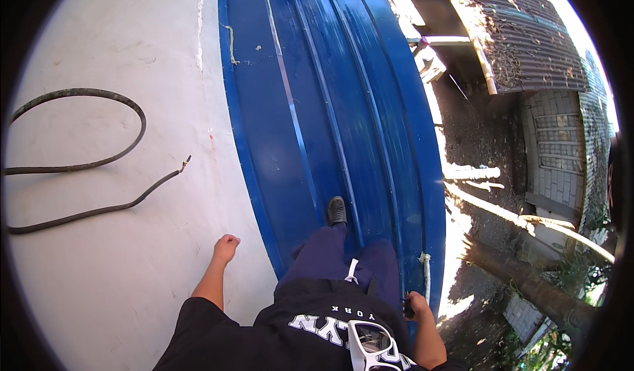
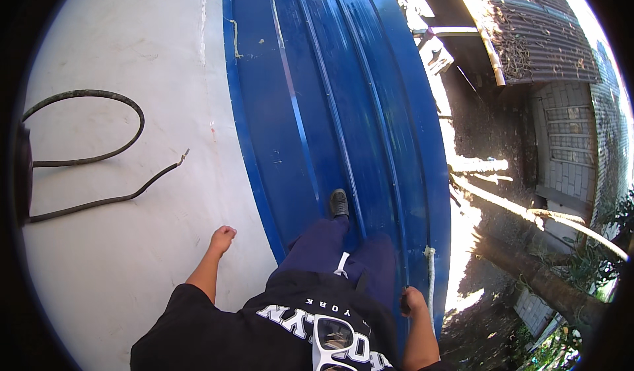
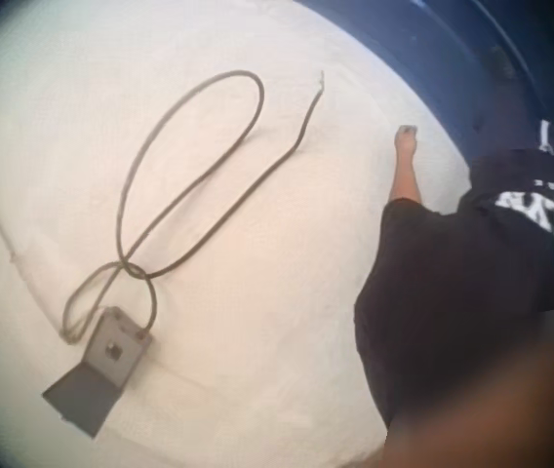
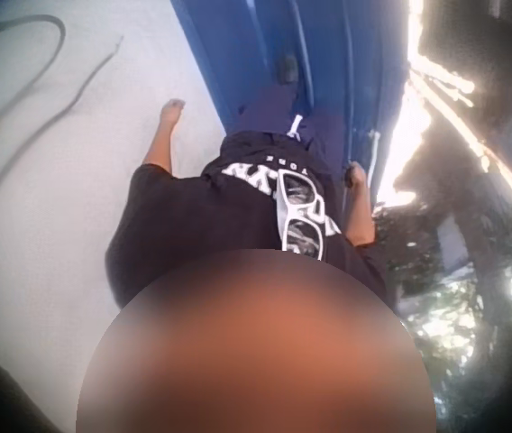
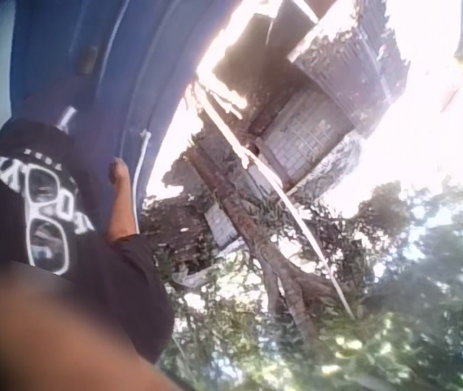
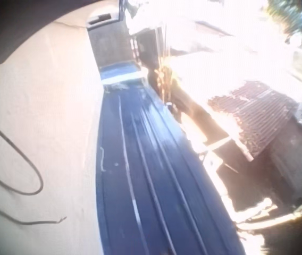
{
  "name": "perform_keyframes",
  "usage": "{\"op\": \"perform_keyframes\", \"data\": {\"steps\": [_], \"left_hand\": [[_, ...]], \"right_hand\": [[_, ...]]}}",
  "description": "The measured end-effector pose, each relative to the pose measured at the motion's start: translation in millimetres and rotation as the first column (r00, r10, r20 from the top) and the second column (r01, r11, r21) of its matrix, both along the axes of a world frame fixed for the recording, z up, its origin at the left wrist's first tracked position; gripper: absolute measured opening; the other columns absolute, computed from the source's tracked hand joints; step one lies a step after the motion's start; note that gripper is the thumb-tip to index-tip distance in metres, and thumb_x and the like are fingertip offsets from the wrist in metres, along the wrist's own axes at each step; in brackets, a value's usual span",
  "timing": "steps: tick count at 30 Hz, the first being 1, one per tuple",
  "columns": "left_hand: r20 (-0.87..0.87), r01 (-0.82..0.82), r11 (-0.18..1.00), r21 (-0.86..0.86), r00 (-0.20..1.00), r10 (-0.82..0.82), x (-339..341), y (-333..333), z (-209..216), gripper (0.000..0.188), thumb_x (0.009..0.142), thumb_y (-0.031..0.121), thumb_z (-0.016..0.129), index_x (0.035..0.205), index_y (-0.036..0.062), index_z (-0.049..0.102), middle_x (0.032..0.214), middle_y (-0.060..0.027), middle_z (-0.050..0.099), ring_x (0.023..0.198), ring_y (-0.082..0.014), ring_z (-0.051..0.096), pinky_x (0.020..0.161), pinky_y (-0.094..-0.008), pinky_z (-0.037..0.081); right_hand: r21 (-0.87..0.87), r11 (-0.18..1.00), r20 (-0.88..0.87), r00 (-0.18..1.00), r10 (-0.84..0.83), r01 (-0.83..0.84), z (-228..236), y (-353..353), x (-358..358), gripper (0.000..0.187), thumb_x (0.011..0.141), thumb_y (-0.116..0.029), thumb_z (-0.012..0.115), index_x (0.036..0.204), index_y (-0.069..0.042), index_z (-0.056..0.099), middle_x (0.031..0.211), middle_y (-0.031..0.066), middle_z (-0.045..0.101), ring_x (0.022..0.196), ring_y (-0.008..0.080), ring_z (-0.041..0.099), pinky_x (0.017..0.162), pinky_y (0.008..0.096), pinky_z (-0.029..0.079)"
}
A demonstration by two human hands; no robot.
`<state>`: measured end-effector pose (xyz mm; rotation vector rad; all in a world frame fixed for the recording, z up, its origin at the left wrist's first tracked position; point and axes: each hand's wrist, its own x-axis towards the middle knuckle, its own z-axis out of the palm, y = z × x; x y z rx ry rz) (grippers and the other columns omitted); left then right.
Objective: The person retrieves a coiled white cable and places it on a window sill, then moves a plastic chair and climbs onto a blue corrugated roof. They use a tape measure to measure distances on the roof and around an air conditioning unit, adjusting the tape and repositioning as needed.
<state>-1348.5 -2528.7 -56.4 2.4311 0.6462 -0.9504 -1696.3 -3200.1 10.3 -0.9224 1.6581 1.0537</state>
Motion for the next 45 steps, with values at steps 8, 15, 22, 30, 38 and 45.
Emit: {"op": "perform_keyframes", "data": {"steps": [8,15,22,30,38,45], "left_hand": [[0.133,-0.176,0.896,0.409,0.982,0.132,53.5,79.7,40.4,0.033,0.09,0.034,0.076,0.104,0.0049,0.076,0.101,-0.0188,0.078,0.097,-0.035,0.074,0.09,-0.0434,0.057],[-0.186,-0.299,0.917,0.265,0.917,0.353,13.8,-28.7,45.3,0.039,0.087,0.042,0.078,0.103,0.0059,0.077,0.105,-0.0154,0.079,0.104,-0.0337,0.073,0.095,-0.0436,0.056],[-0.479,0.129,0.964,-0.233,0.847,-0.23,239.0,-224.9,110.0,0.03,0.099,0.03,0.065,0.12,0.0107,0.075,0.108,-0.0108,0.078,0.1,-0.0252,0.073,0.093,-0.0388,0.057],[-0.293,-0.598,0.784,-0.165,0.789,0.54,378.3,-255.5,59.3,0.034,0.1,0.035,0.069,0.113,0.0028,0.072,0.093,-0.0067,0.074,0.081,-0.0172,0.069,0.072,-0.0329,0.056],[-0.095,0.522,0.795,-0.308,0.815,-0.572,529.7,-187.0,-45.9,0.048,0.104,0.051,0.055,0.118,0.0091,0.075,0.103,-0.0133,0.078,0.095,-0.0283,0.075,0.085,-0.0424,0.06],[0.165,-0.351,0.885,-0.305,0.896,0.412,1047.6,-123.8,28.8,0.026,0.099,0.028,0.073,0.112,0.0056,0.073,0.098,-0.0088,0.077,0.093,-0.0196,0.072,0.087,-0.0355,0.056]], "right_hand": [[-0.101,0.995,0.029,0.999,0.017,-0.014,-16.1,-71.8,72.8,0.02,0.098,-0.024,0.057,0.102,-0.005,0.063,0.083,0.0127,0.061,0.066,0.0325,0.062,0.059,0.0546,0.05],[-0.091,0.966,-0.1,0.967,0.233,-0.242,-44.1,-182.2,261.5,0.029,0.098,-0.024,0.057,0.097,0.002,0.07,0.089,0.0218,0.066,0.075,0.0408,0.068,0.067,0.0561,0.057],[-0.321,0.898,0.558,0.705,0.437,-0.302,-72.2,-242.9,755.5,0.046,0.095,-0.014,0.052,0.138,0.0,0.059,0.092,0.0096,0.069,0.08,0.0202,0.066,0.072,0.0351,0.054],[-0.258,0.865,0.737,0.491,0.464,-0.43,72.2,-131.3,1146.2,0.05,0.093,-0.017,0.063,0.142,-0.008,0.056,0.096,0.0073,0.068,0.074,0.0155,0.062,0.06,0.033,0.052],[-0.405,0.684,0.542,0.443,0.714,-0.607,13.7,-161.2,1297.7,0.044,0.088,-0.02,0.074,0.126,-0.001,0.062,0.097,0.0104,0.067,0.082,0.0212,0.067,0.064,0.0381,0.057],[-0.34,0.811,0.182,0.813,0.553,-0.476,68.9,-228.6,1301.7,0.036,0.088,-0.026,0.077,0.108,0.002,0.066,0.093,0.0126,0.069,0.075,0.0269,0.069,0.06,0.0506,0.062]]}}
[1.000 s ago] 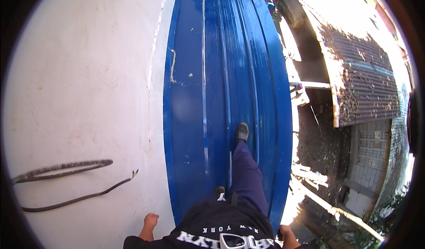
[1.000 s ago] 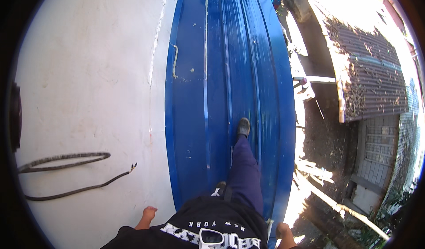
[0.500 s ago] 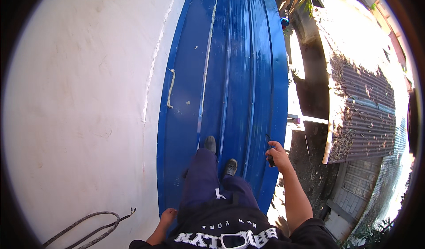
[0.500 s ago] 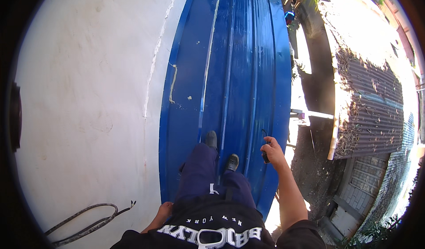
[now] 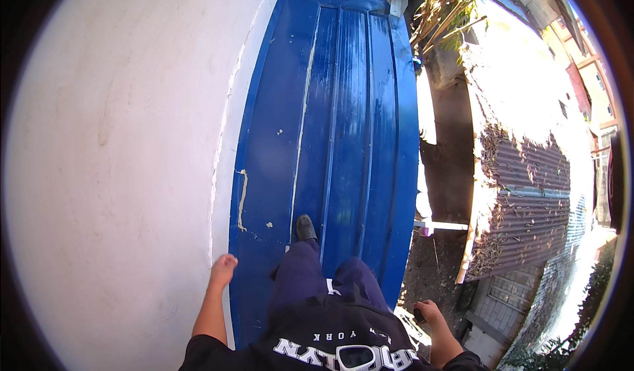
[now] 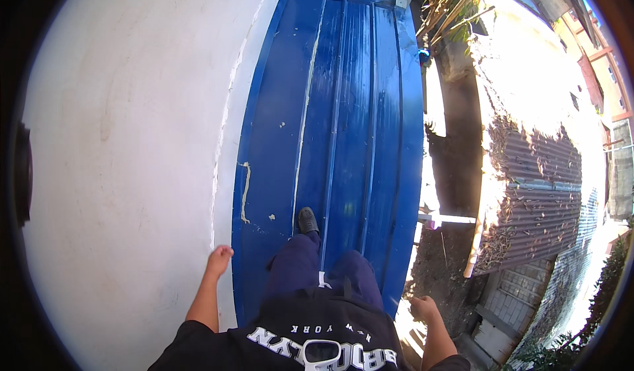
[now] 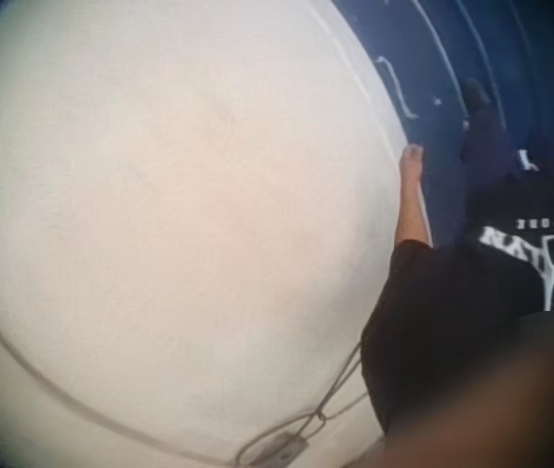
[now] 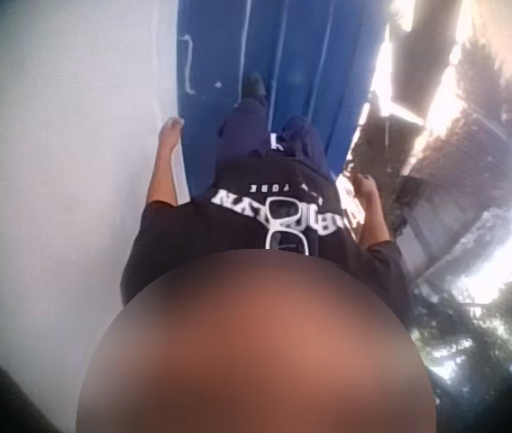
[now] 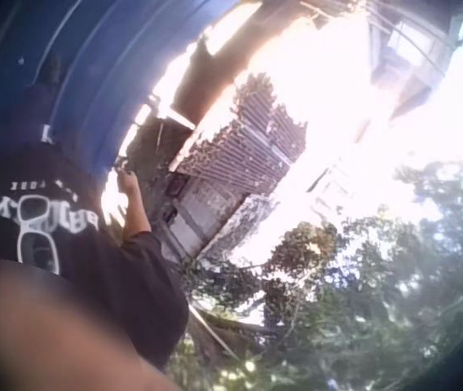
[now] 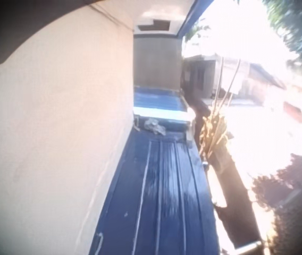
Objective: The person retrieves a coiled white cable and places it on a window sill, then moves a plastic chair and climbs onto a blue corrugated roof. They use a tape measure to measure distances on the roof and around an air conditioning unit, adjusting the tape and repositioning as needed.
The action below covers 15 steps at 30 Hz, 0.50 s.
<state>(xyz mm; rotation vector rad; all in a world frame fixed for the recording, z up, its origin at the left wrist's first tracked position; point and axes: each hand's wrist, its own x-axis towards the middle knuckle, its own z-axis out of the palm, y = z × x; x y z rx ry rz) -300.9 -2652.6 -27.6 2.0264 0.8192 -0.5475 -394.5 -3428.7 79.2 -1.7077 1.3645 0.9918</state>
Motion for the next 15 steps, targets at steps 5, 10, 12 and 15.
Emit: {"op": "perform_keyframes", "data": {"steps": [5,10,12,15], "left_hand": [[0.467,0.084,0.862,0.5,0.812,-0.35,356.3,38.5,196.3,0.027,0.099,0.022,0.073,0.118,0.0024,0.071,0.111,-0.0136,0.074,0.095,-0.0274,0.069,0.088,-0.0385,0.056],[0.571,-0.127,0.599,0.791,0.508,-0.646,570.9,31.4,358.6,0.023,0.101,0.022,0.071,0.115,0.0033,0.072,0.114,-0.0121,0.073,0.109,-0.0297,0.069,0.097,-0.0397,0.055],[0.607,-0.218,0.596,0.773,0.527,-0.595,632.9,38.8,393.8,0.024,0.102,0.024,0.07,0.117,0.0041,0.073,0.116,-0.0107,0.073,0.109,-0.0287,0.069,0.097,-0.0389,0.054],[0.535,-0.307,0.506,0.806,0.744,-0.4,690.5,61.3,422.0,0.029,0.103,0.028,0.07,0.12,0.0051,0.073,0.12,-0.0096,0.074,0.109,-0.0262,0.07,0.098,-0.0374,0.054]], "right_hand": [[0.062,0.961,-0.047,0.963,-0.267,0.27,26.1,17.8,32.2,0.03,0.09,-0.026,0.077,0.098,0.002,0.068,0.084,0.0113,0.066,0.067,0.0282,0.067,0.063,0.0522,0.064],[0.109,0.977,-0.066,0.982,-0.175,0.182,-4.4,29.1,78.3,0.04,0.097,-0.027,0.073,0.109,0.011,0.072,0.096,0.0187,0.075,0.075,0.0304,0.075,0.066,0.0433,0.062],[0.099,0.984,-0.068,0.987,-0.143,0.149,-25.2,20.2,119.8,0.043,0.099,-0.028,0.071,0.115,0.012,0.071,0.101,0.0212,0.076,0.078,0.0318,0.076,0.067,0.0416,0.063],[0.148,0.963,-0.191,0.962,-0.197,0.226,-52.5,-5.2,223.1,0.047,0.093,-0.029,0.077,0.114,0.012,0.07,0.1,0.0203,0.076,0.079,0.0329,0.077,0.068,0.0436,0.063]]}}
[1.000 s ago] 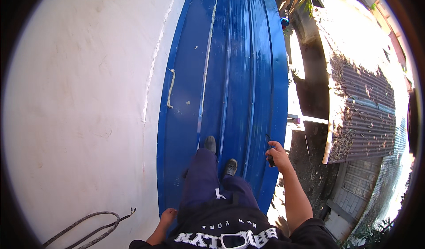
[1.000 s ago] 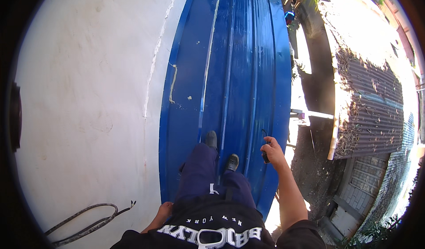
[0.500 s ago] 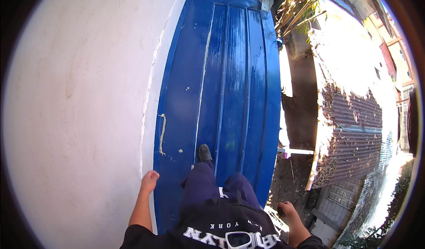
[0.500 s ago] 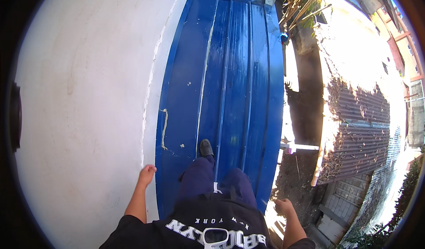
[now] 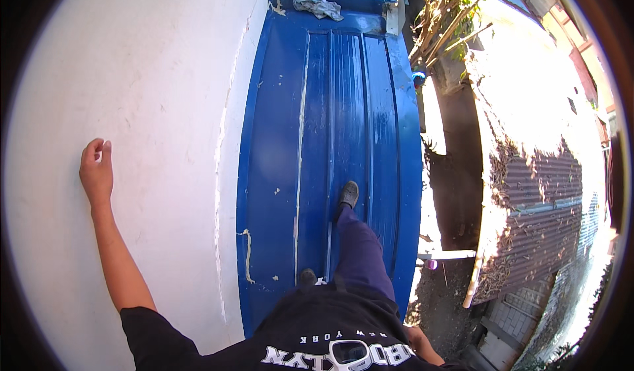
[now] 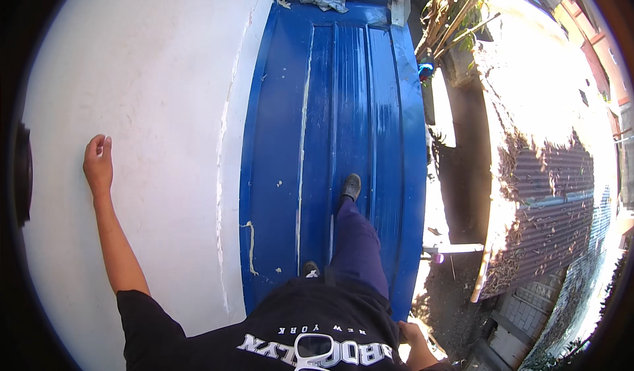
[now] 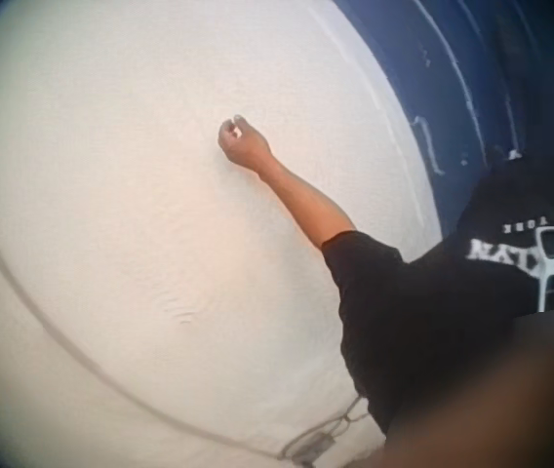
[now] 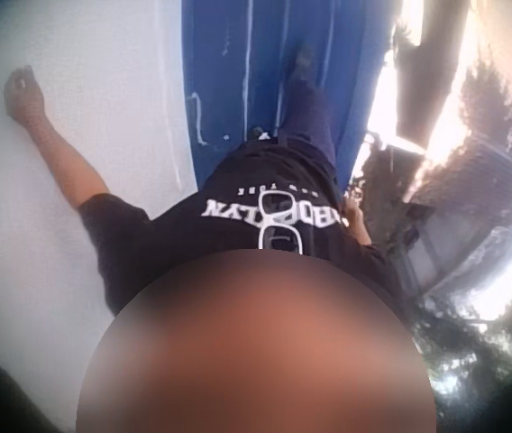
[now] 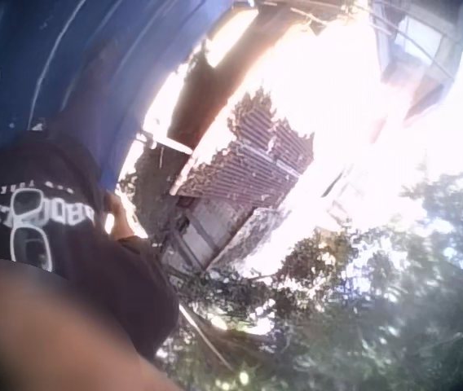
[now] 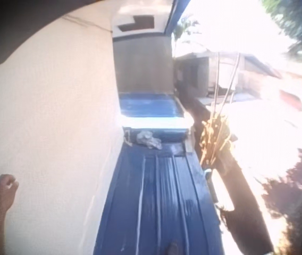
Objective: The person retrieves a coiled white cable and places it on a window sill, then moves a plastic chair and climbs onto a blue corrugated roof. They use a tape measure to measure distances on the roof and around an air conditioning unit, adjusting the tape and repositioning as needed.
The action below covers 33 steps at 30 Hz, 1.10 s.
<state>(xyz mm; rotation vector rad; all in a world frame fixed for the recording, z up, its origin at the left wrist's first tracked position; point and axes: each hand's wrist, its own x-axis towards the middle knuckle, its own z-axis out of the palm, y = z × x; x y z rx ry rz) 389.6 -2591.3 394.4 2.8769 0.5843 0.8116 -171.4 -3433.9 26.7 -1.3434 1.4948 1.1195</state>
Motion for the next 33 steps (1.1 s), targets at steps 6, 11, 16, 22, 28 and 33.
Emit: {"op": "perform_keyframes", "data": {"steps": [6,11,16,22,28,33], "left_hand": [[-0.1,-0.454,0.89,0.035,0.885,0.455,45.2,34.7,23.1,0.046,0.103,0.047,0.065,0.108,0.0023,0.076,0.093,-0.0079,0.076,0.083,-0.0195,0.07,0.079,-0.0345,0.055],[-0.07,-0.601,0.686,-0.41,0.771,0.633,64.6,47.5,38.3,0.068,0.098,0.064,0.065,0.087,-0.0029,0.072,0.072,-0.0078,0.067,0.058,-0.0148,0.059,0.054,-0.0295,0.047],[-0.121,-0.69,0.583,-0.428,0.683,0.72,67.8,59.4,38.4,0.074,0.095,0.07,0.066,0.082,-0.0029,0.07,0.071,-0.0084,0.066,0.057,-0.0156,0.058,0.052,-0.0289,0.047],[0.089,-0.79,0.538,-0.294,0.538,0.838,75.5,49.7,-3.3,0.071,0.1,0.066,0.061,0.111,-0.0021,0.078,0.099,-0.0118,0.077,0.091,-0.0258,0.073,0.086,-0.0359,0.058],[0.137,-0.849,0.525,-0.053,0.515,0.846,262.9,-8.3,-95.0,0.05,0.106,0.051,0.061,0.119,0.0051,0.077,0.108,-0.0112,0.079,0.094,-0.0273,0.074,0.087,-0.0365,0.057],[-0.005,-0.397,0.914,-0.088,0.917,0.398,559.2,-41.0,-82.5,0.025,0.104,0.027,0.071,0.102,0.002,0.073,0.093,-0.0081,0.075,0.082,-0.0217,0.069,0.079,-0.0356,0.057]], "right_hand": [[-0.008,0.96,0.244,0.93,0.274,-0.281,-4.2,-64.6,347.5,0.038,0.083,-0.025,0.082,0.098,0.009,0.073,0.083,0.0135,0.074,0.065,0.028,0.072,0.063,0.0405,0.061],[-0.09,0.978,0.655,0.728,0.2,-0.188,69.2,-72.9,647.2,0.029,0.088,-0.022,0.082,0.096,0.0,0.064,0.082,0.0054,0.067,0.072,0.0131,0.064,0.062,0.0298,0.054],[-0.141,0.937,0.703,0.634,0.322,-0.319,135.7,-47.6,849.2,0.021,0.091,-0.012,0.079,0.094,-0.006,0.059,0.079,0.0017,0.062,0.067,0.0103,0.058,0.058,0.0284,0.047],[-0.215,0.899,0.699,0.583,0.414,-0.381,124.4,-62.5,1004.6,0.025,0.086,-0.014,0.083,0.093,-0.005,0.061,0.08,0.0028,0.064,0.069,0.0126,0.061,0.062,0.0296,0.049],[-0.265,0.835,0.371,0.748,0.55,-0.482,110.8,-116.3,1094.4,0.028,0.081,-0.016,0.085,0.098,-0.004,0.066,0.086,0.004,0.066,0.082,0.0175,0.065,0.071,0.0354,0.054],[-0.213,0.9,0.315,0.845,0.432,-0.381,113.6,-145.0,1150.1,0.024,0.082,-0.013,0.08,0.102,-0.005,0.07,0.09,0.0056,0.069,0.083,0.0193,0.067,0.076,0.0335,0.055]]}}
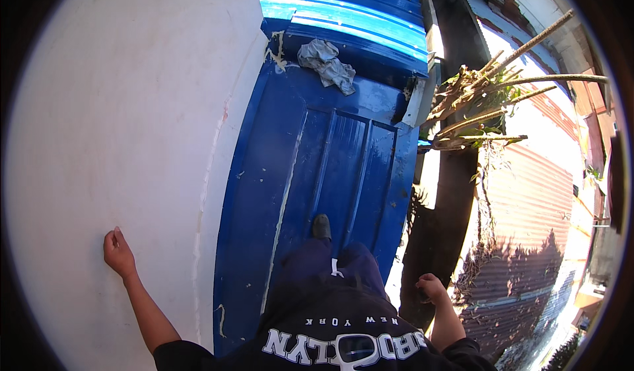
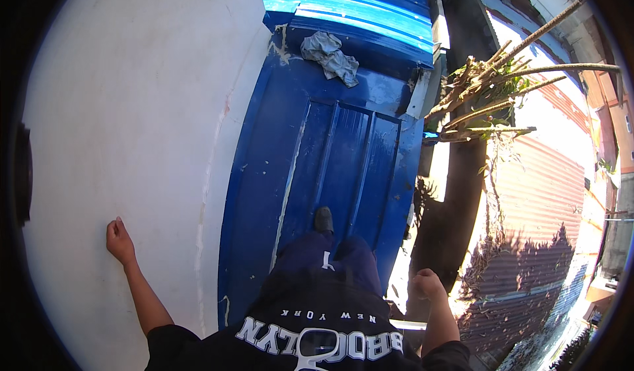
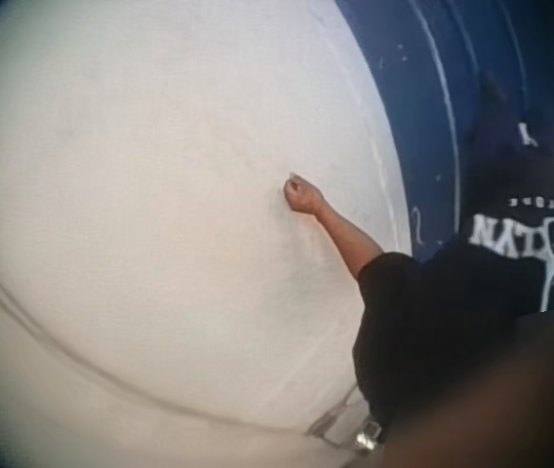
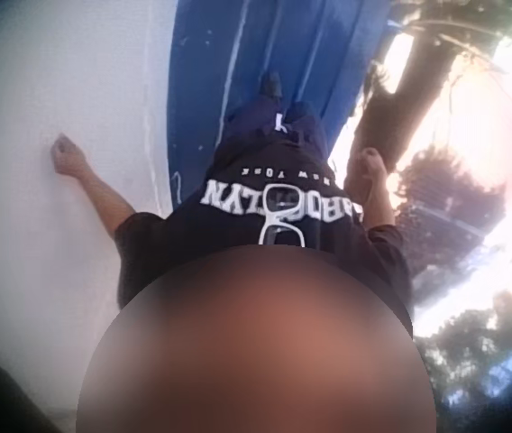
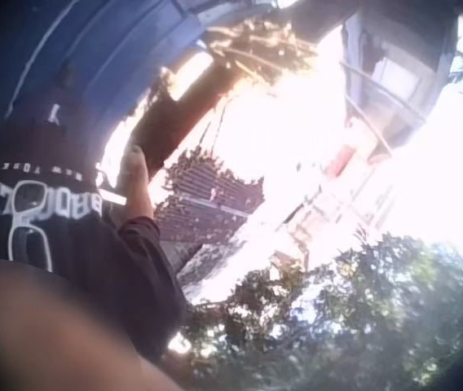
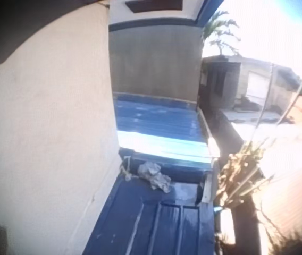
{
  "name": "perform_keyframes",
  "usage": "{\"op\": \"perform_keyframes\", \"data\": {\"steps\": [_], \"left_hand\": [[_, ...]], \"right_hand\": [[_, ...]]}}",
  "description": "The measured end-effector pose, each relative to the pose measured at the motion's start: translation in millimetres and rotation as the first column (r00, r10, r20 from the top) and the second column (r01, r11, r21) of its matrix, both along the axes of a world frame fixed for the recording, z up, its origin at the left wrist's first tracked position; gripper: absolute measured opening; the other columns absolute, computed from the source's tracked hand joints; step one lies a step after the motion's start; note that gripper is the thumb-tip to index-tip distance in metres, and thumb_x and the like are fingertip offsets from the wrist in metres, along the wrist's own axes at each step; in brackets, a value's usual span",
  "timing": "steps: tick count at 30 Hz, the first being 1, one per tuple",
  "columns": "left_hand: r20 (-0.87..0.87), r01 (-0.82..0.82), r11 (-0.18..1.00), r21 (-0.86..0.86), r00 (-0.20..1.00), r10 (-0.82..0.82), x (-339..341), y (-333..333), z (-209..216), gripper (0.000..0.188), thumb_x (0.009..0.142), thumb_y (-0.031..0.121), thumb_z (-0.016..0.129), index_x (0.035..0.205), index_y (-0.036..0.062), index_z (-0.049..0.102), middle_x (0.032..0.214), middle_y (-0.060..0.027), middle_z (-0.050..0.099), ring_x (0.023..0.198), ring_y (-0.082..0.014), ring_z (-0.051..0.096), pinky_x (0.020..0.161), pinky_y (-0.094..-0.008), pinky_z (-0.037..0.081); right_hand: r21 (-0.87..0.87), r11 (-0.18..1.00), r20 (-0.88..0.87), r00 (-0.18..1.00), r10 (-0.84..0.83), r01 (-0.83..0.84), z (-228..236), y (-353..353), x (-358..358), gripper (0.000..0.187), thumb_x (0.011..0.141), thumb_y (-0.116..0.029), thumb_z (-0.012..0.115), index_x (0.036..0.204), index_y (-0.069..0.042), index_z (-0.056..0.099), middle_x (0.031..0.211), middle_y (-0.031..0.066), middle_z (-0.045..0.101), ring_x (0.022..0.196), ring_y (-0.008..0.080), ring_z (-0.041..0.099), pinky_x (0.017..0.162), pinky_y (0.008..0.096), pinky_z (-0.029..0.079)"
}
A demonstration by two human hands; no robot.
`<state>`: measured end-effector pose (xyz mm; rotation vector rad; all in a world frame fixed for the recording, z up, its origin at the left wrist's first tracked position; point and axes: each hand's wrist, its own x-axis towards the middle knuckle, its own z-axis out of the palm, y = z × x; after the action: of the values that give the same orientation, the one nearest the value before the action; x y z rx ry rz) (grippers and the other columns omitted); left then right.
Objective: The person retrieves a coiled white cable and places it on a window sill, then moves a plastic chair and climbs onto a blue corrugated roof. They use a tape measure to measure distances on the roof and around an air conditioning unit, adjusting the tape and repositioning as needed.
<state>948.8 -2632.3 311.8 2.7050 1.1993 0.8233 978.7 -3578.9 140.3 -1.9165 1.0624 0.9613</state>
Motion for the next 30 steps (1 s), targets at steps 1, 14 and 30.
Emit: {"op": "perform_keyframes", "data": {"steps": [1,14,30], "left_hand": [[0.026,0.123,0.985,0.124,0.992,-0.127,57.7,-3.5,17.6,0.02,0.103,0.023,0.072,0.102,0.0031,0.072,0.094,-0.0072,0.074,0.084,-0.0233,0.068,0.08,-0.0363,0.057],[-0.237,0.297,0.323,0.898,0.948,-0.211,479.7,59.5,235.7,0.032,0.099,0.026,0.076,0.13,0.0202,0.07,0.146,0.0017,0.062,0.132,-0.029,0.059,0.107,-0.0432,0.052],[-0.18,0.075,0.345,0.936,0.942,0.282,508.4,67.2,209.9,0.058,0.097,0.05,0.071,0.147,0.0251,0.055,0.161,-0.0009,0.052,0.143,-0.0441,0.048,0.109,-0.0595,0.044]], "right_hand": [[0.056,0.998,-0.006,1.0,-0.001,0.001,1.3,-0.7,15.7,0.024,0.083,-0.013,0.079,0.104,-0.005,0.07,0.09,0.0059,0.069,0.083,0.0192,0.067,0.077,0.0331,0.055],[0.172,0.983,-0.096,0.992,0.077,-0.06,-12.7,31.8,304.5,0.031,0.084,-0.019,0.08,0.108,-0.002,0.072,0.094,0.0099,0.07,0.079,0.0253,0.071,0.059,0.0438,0.063],[-0.083,0.749,0.129,0.739,0.662,-0.657,5.3,128.4,856.5,0.06,0.076,-0.041,0.089,0.113,0.003,0.074,0.1,0.0154,0.075,0.095,0.0273,0.073,0.084,0.0432,0.06]]}}
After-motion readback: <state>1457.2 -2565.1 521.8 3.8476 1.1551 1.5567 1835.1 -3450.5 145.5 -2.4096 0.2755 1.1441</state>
